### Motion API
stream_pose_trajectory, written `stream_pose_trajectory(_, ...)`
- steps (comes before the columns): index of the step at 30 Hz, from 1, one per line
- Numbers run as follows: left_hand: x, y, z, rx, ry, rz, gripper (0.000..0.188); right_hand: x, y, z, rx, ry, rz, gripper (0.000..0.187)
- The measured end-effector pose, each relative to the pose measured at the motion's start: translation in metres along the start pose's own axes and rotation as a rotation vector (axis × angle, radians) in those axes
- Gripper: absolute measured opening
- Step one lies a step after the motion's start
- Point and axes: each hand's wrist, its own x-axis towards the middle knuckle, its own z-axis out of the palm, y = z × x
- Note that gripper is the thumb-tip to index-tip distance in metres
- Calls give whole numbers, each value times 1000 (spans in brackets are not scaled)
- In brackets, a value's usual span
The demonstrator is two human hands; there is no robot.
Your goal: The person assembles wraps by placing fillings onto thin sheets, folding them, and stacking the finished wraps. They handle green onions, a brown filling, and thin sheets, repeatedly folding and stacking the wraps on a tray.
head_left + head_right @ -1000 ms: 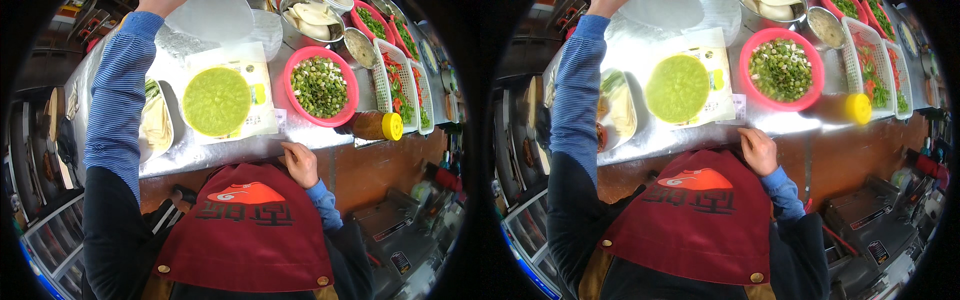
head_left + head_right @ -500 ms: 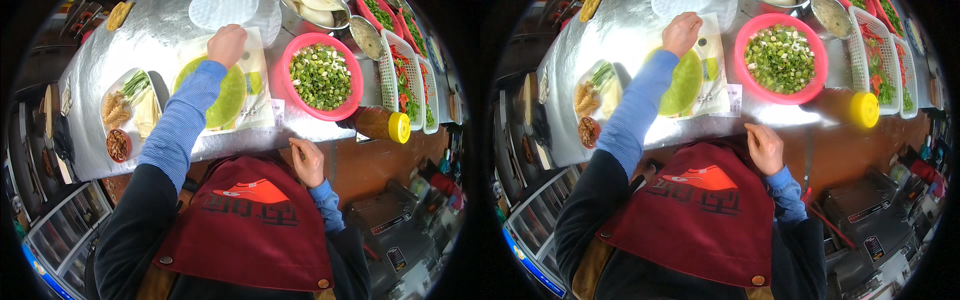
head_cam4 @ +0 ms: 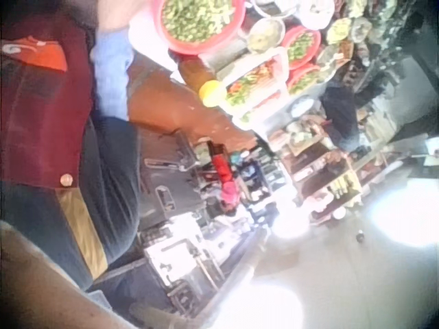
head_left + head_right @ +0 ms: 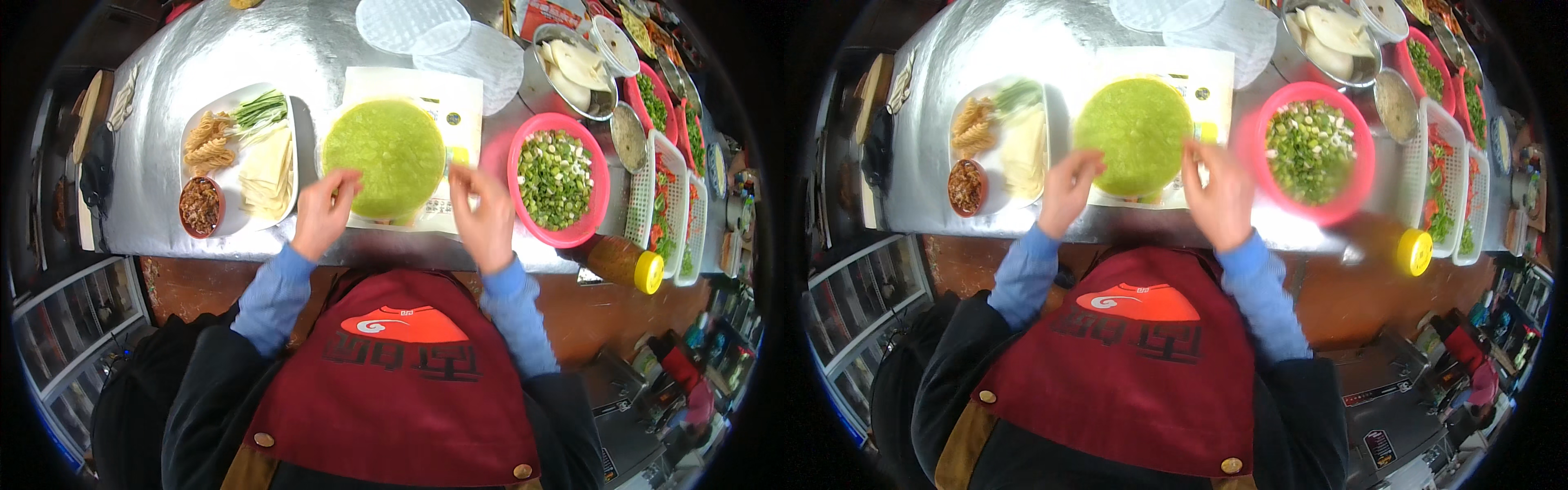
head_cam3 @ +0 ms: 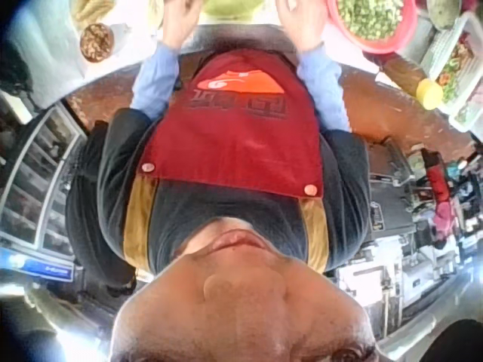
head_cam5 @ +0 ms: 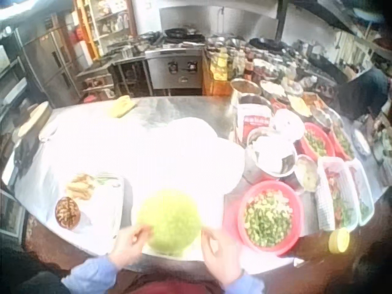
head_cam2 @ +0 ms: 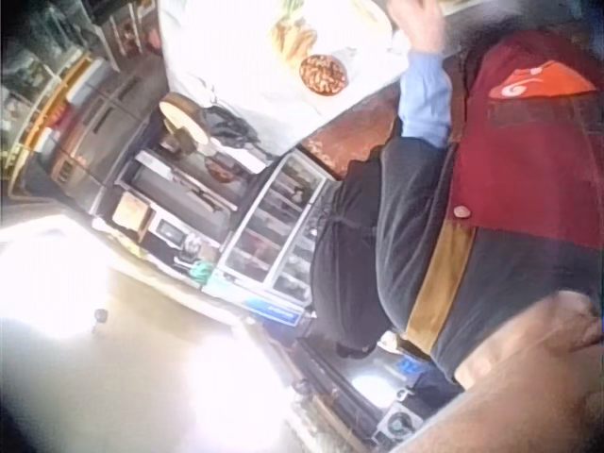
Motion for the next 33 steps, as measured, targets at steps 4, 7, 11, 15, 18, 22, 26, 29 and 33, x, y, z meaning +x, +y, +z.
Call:
stream_pose_trajectory(4, -51, 1, -8, -79, -22, -93, 15, 130, 76, 39, 236, 1, 322, 25)
stream_pose_trajectory(7, -74, 2, -14, -87, -18, -89, 14, 214, 130, 73, 111, 45, 628, 35)
stream_pose_trajectory(11, -97, -12, -20, -96, 52, -88, 14, 262, 162, 100, -523, 28, 498, 39)
stream_pose_trajectory(15, -105, -21, -31, -96, 134, -97, 15, 267, 166, 111, -553, 116, 433, 36)
stream_pose_trajectory(18, -108, -25, -38, -79, 165, -137, 15, 255, 132, 103, -485, 193, 300, 35)
stream_pose_trajectory(22, -104, -33, -40, -46, 186, -83, 13, 223, 92, 54, -634, 131, 132, 27)
stream_pose_trajectory(26, -91, -32, -40, 18, 147, 22, 12, 197, 95, 23, -1059, 3, 58, 24)
stream_pose_trajectory(29, -77, -34, -35, 148, 75, 61, 11, 187, 101, 11, -1235, -71, 49, 21)
stream_pose_trajectory(33, -59, -34, -25, 256, 89, 50, 31, 167, 80, 20, -1055, -78, -244, 19)
